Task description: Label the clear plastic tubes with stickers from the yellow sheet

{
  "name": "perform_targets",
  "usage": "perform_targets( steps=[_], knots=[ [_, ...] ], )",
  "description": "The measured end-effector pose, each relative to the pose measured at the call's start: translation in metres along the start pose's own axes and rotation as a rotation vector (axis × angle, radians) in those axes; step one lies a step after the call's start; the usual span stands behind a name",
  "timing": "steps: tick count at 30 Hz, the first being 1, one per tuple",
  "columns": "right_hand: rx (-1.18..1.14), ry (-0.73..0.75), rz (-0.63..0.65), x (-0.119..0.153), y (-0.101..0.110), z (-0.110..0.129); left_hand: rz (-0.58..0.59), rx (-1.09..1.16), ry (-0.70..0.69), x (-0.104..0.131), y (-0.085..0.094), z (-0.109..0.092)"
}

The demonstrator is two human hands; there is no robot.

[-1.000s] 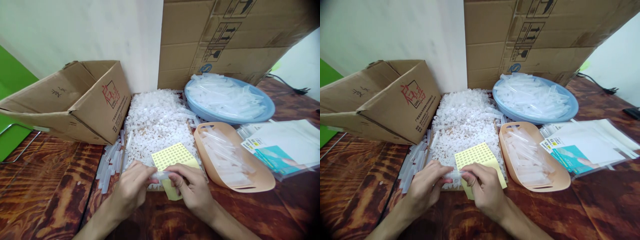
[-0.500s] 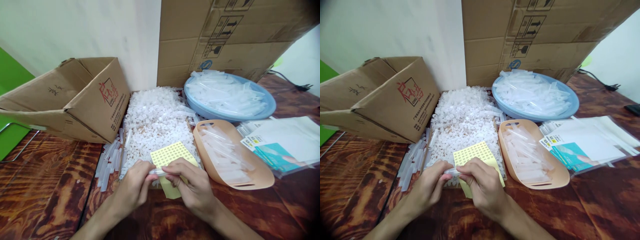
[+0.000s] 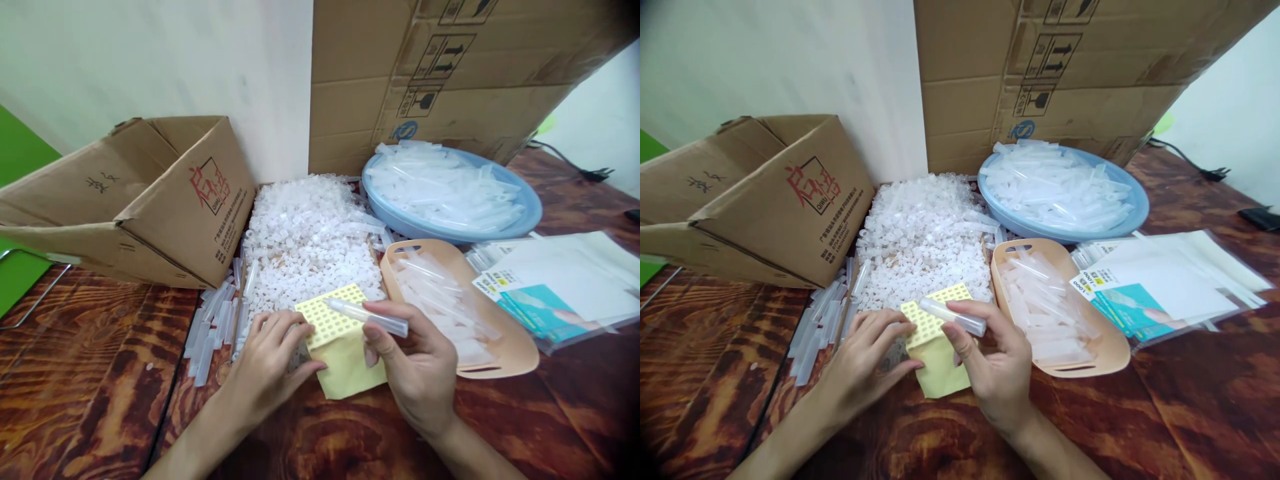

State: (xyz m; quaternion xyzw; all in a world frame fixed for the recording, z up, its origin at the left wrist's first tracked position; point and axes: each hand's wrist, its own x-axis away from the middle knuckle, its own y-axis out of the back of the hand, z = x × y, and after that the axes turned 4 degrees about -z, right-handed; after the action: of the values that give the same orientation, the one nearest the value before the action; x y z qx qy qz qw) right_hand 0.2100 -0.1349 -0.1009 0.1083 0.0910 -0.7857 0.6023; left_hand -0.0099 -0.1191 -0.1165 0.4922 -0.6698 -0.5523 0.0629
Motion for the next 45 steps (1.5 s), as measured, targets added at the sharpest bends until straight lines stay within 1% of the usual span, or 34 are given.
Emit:
perform_targets(
  steps=[2, 5, 8, 11, 14, 18, 22, 25, 29, 31, 34, 36, 39, 45],
  knots=[
    [0.048, 0.081, -0.045, -0.002, 0.003, -0.002, -0.006, 0.039, 0.004, 0.0, -0.001, 0.002],
    [0.094, 0.157, -0.045, -0.002, 0.003, -0.003, -0.059, 0.092, 0.029, 0.0, 0.001, 0.004],
    [0.112, 0.202, 0.001, -0.004, 0.002, -0.002, -0.022, 0.096, 0.051, 0.0, 0.002, 0.004],
    [0.116, 0.245, 0.036, -0.006, 0.002, -0.002, 0.011, 0.069, 0.042, 0.001, -0.001, 0.004],
    [0.105, 0.262, 0.05, -0.008, 0.002, -0.003, -0.01, 0.064, 0.051, 0.003, -0.006, 0.006],
    [0.079, 0.244, 0.072, -0.008, 0.0, -0.004, -0.038, 0.05, 0.078, 0.005, -0.011, 0.006],
    [0.088, 0.236, 0.101, -0.007, -0.001, -0.005, -0.105, 0.06, 0.092, 0.005, -0.014, 0.006],
    [0.047, 0.255, 0.115, -0.004, -0.002, -0.007, -0.136, 0.09, 0.115, 0.003, -0.011, 0.004],
    [-0.074, 0.311, 0.097, 0.001, -0.002, -0.008, -0.142, 0.161, 0.14, 0.0, -0.002, 0.0],
    [0.002, 0.398, 0.096, 0.001, -0.001, -0.007, -0.15, 0.172, 0.149, 0.0, 0.002, -0.001],
    [0.317, 0.597, 0.158, -0.004, 0.0, -0.004, -0.155, 0.139, 0.147, 0.0, 0.004, -0.002],
    [0.49, 0.669, 0.224, -0.009, -0.001, -0.002, -0.162, 0.105, 0.132, 0.001, 0.004, -0.001],
    [0.603, 0.696, 0.3, -0.01, -0.004, -0.004, -0.181, 0.063, 0.11, 0.001, 0.004, -0.001],
    [0.672, 0.709, 0.381, -0.005, -0.008, -0.013, -0.203, 0.053, 0.097, 0.0, 0.005, -0.001]
  ],
)
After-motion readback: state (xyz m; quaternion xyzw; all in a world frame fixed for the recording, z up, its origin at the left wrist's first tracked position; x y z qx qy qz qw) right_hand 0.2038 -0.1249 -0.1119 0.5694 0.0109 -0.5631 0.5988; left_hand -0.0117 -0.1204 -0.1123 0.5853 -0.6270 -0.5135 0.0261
